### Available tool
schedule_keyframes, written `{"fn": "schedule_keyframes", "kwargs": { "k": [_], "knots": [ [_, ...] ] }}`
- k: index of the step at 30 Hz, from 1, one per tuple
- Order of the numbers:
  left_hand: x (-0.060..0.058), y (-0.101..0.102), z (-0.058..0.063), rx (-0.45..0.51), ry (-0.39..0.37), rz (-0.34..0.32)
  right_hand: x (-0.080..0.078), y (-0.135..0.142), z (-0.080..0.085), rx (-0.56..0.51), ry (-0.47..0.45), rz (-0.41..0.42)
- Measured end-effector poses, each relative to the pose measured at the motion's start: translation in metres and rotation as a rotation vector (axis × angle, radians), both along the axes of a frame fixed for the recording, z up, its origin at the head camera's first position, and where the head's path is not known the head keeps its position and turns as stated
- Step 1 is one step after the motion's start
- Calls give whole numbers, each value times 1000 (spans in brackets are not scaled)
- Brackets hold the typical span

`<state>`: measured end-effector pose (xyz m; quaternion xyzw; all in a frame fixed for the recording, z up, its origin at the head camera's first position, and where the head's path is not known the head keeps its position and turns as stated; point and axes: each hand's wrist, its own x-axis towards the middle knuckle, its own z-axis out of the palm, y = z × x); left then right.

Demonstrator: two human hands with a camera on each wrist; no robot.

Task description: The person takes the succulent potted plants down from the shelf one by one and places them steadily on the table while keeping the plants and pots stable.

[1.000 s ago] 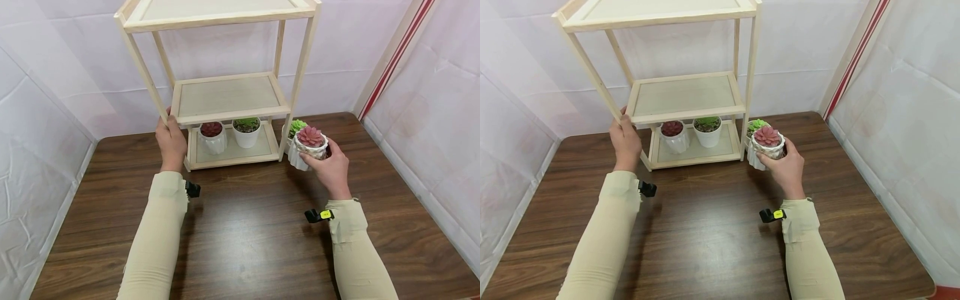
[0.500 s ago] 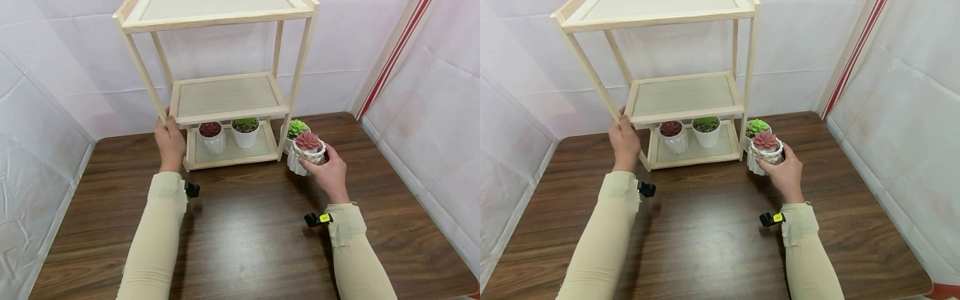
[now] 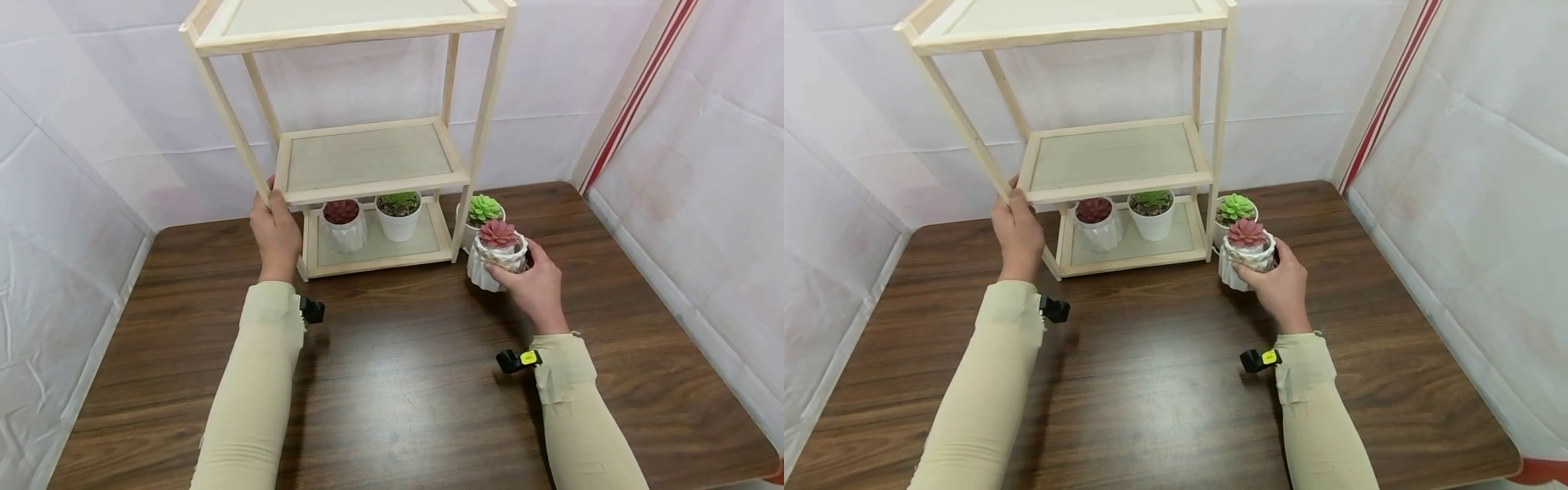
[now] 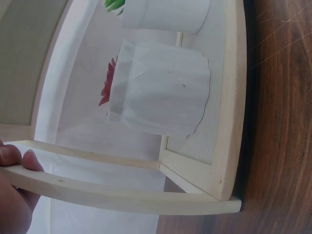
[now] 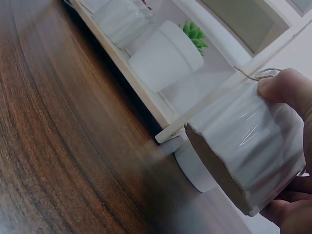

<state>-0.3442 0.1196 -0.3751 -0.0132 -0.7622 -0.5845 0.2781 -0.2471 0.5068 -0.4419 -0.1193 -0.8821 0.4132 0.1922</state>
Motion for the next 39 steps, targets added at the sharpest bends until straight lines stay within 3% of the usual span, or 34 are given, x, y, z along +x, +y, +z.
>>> {"fn": "schedule_keyframes", "kwargs": {
  "k": [17, 28, 39],
  "knots": [
    [-2, 0, -1, -3, -3, 2, -1, 2, -10, 46, -71, 15],
    [-2, 0, -1, 0, -2, -2, -2, 7, -16, 21, -121, 32],
    [-1, 0, -1, 9, -5, 3, 1, 17, -18, 69, -204, 166]
  ]
}}
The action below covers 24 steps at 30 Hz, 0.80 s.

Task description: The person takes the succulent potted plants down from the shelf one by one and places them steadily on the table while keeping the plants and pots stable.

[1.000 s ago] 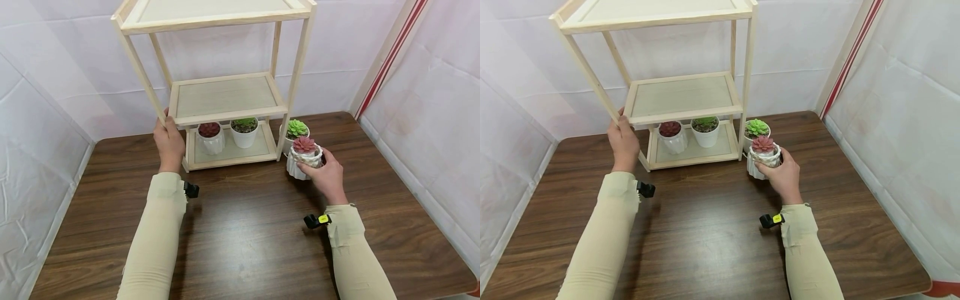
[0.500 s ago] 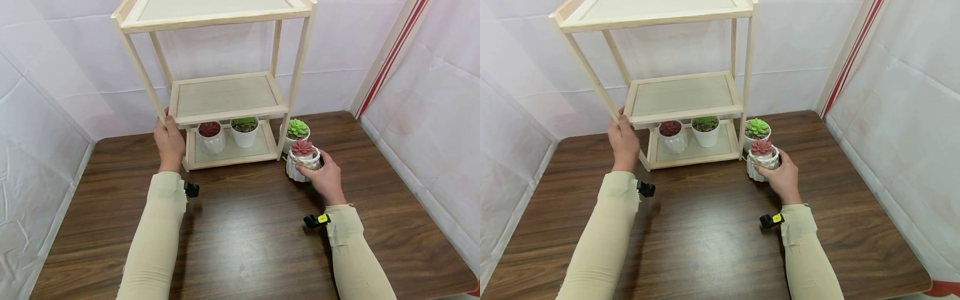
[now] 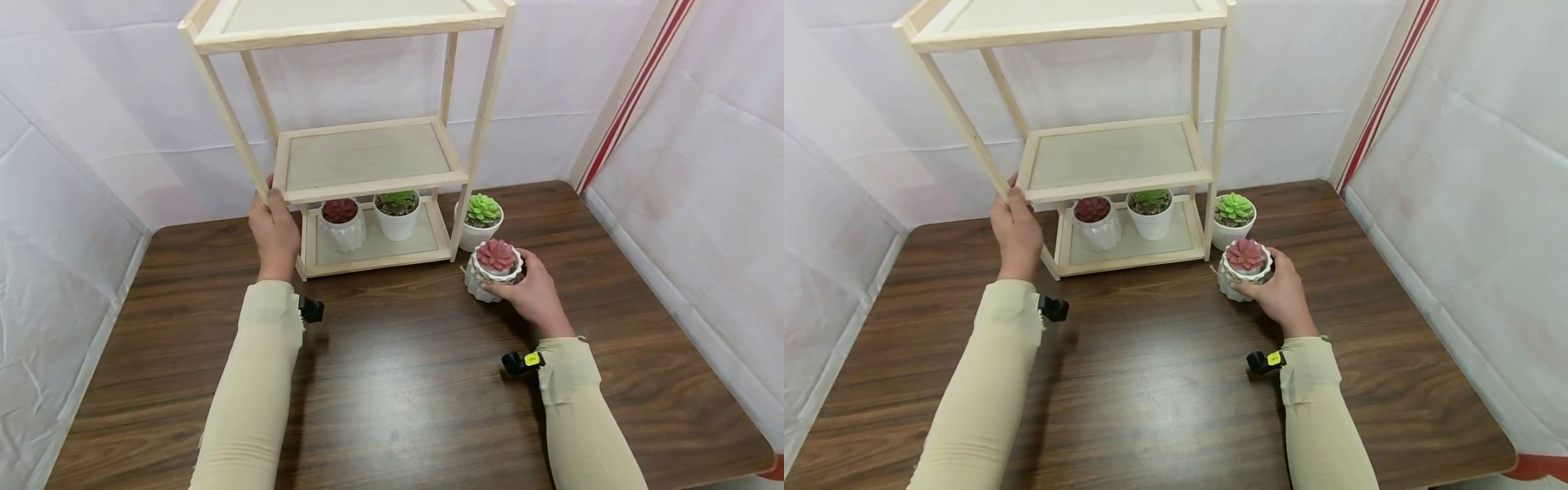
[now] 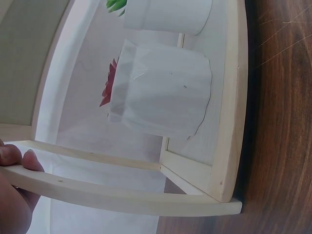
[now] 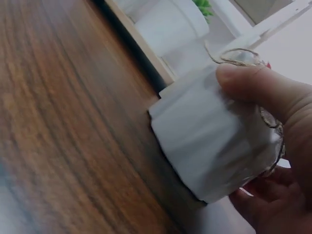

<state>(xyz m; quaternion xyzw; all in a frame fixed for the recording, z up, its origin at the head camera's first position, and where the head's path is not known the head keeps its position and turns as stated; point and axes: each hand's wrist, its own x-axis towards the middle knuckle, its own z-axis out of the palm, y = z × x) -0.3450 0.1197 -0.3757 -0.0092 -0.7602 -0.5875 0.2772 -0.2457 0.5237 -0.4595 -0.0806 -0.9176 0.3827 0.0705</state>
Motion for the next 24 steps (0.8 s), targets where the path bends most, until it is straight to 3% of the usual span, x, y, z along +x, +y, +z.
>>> {"fn": "schedule_keyframes", "kwargs": {
  "k": [14, 24],
  "knots": [
    [-1, -1, -4, -5, 2, -7, -3, 2, -6, 4, -15, 6],
    [1, 0, 0, -6, -6, -13, -3, 2, -6, 4, -17, 6]
  ]
}}
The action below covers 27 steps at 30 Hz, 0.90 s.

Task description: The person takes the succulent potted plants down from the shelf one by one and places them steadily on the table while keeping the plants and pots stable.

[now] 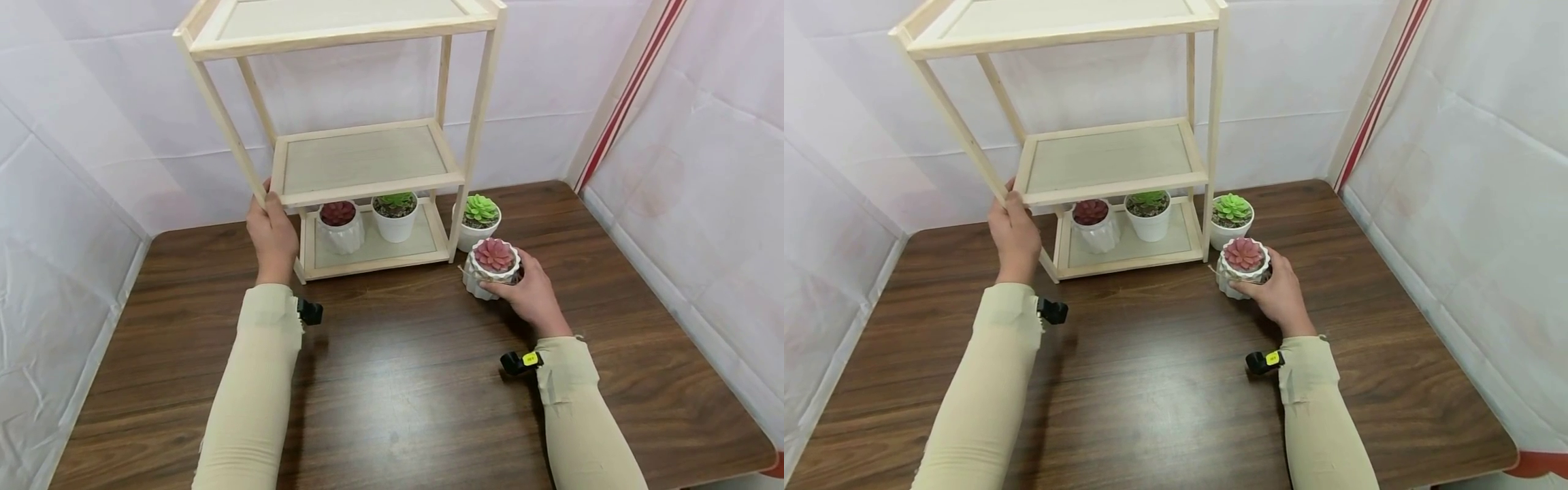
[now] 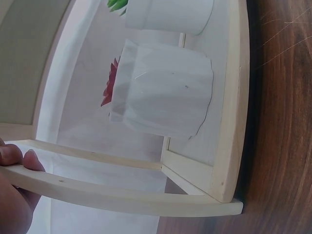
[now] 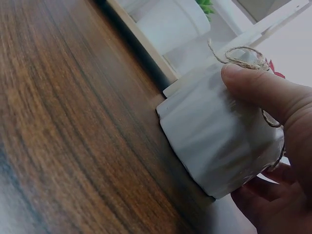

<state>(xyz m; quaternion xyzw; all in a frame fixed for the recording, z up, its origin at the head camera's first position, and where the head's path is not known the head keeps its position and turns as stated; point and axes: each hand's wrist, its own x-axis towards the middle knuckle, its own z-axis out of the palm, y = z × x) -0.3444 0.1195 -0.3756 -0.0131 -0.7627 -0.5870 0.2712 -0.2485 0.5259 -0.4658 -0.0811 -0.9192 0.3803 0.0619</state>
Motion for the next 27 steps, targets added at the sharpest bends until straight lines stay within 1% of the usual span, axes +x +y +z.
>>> {"fn": "schedule_keyframes", "kwargs": {
  "k": [9, 18, 22, 27],
  "knots": [
    [0, -1, 1, 8, 5, -6, 0, -1, 0, -3, 31, 8],
    [0, -1, 1, 7, 0, 8, 1, -1, -3, -48, 47, 9],
    [-1, -2, -1, 10, 0, 16, 1, -1, -2, -73, 54, 28],
    [-3, -2, -2, 10, -11, 12, 3, 2, 0, -98, 25, 44]
  ]
}}
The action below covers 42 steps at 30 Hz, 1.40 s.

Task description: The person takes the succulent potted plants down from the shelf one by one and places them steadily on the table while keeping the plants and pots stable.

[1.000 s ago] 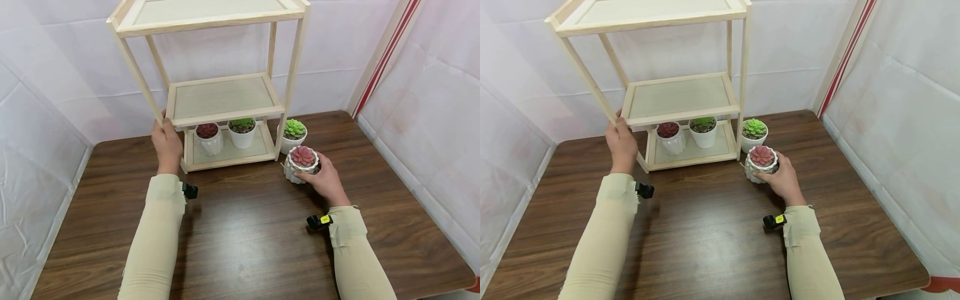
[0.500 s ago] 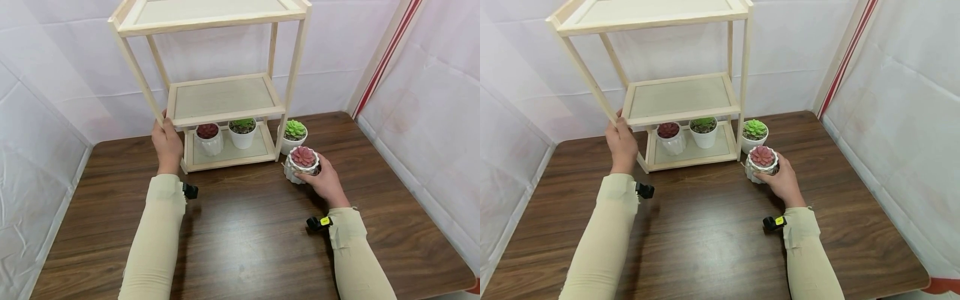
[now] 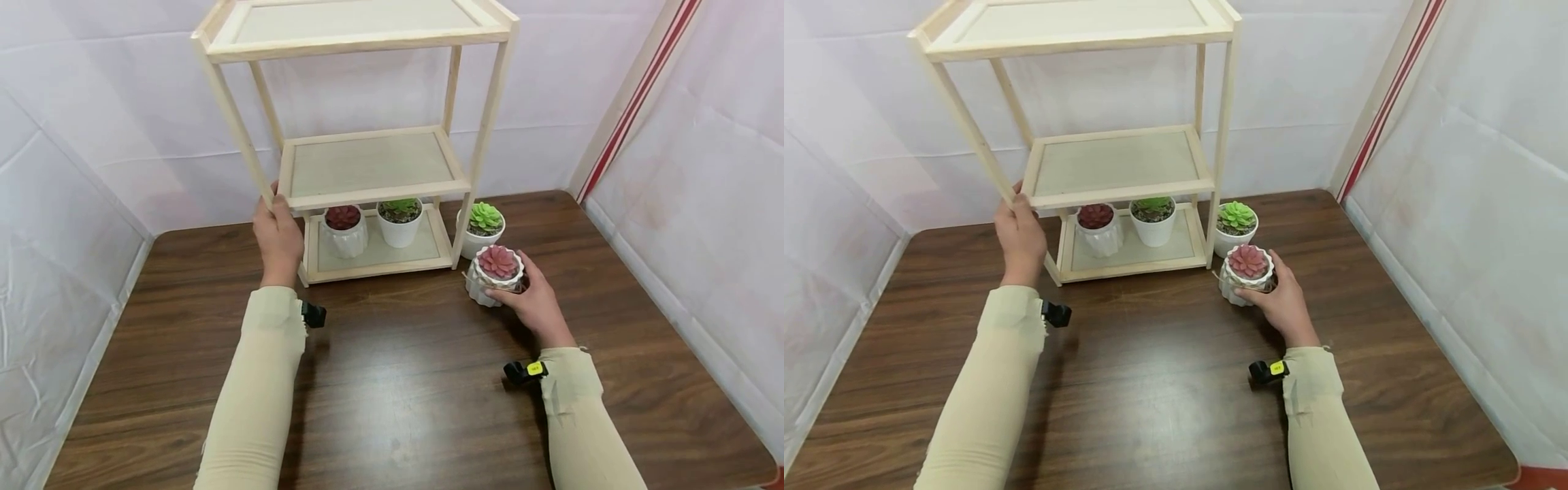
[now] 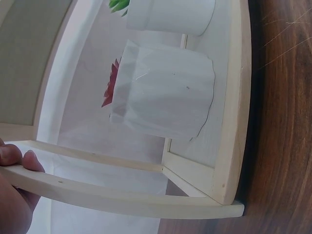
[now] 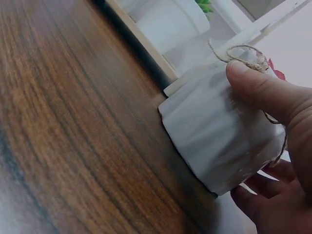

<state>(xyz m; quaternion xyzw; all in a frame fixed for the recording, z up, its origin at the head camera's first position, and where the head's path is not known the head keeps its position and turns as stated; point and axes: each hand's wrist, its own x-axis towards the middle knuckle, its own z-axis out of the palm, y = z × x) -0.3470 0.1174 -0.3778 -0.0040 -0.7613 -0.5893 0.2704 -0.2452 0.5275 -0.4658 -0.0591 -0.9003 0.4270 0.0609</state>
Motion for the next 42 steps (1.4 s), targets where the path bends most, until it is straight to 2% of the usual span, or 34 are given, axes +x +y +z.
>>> {"fn": "schedule_keyframes", "kwargs": {
  "k": [5, 10, 14, 24, 32, 42],
  "knots": [
    [0, 1, -2, -6, 9, -17, 7, 1, 6, -91, 0, 30],
    [0, 1, -1, -19, 30, -16, 14, -5, 24, -183, 88, 32],
    [-1, 2, 0, -21, 37, -12, 13, -7, 31, -182, 129, 15],
    [1, 1, 1, -19, 35, -9, 1, 1, 29, -103, 194, -3],
    [1, 0, 0, -8, 28, -11, -2, -2, 41, -119, 207, 1],
    [1, 0, -1, -3, 29, -13, -12, -8, 56, -104, 282, 27]
  ]
}}
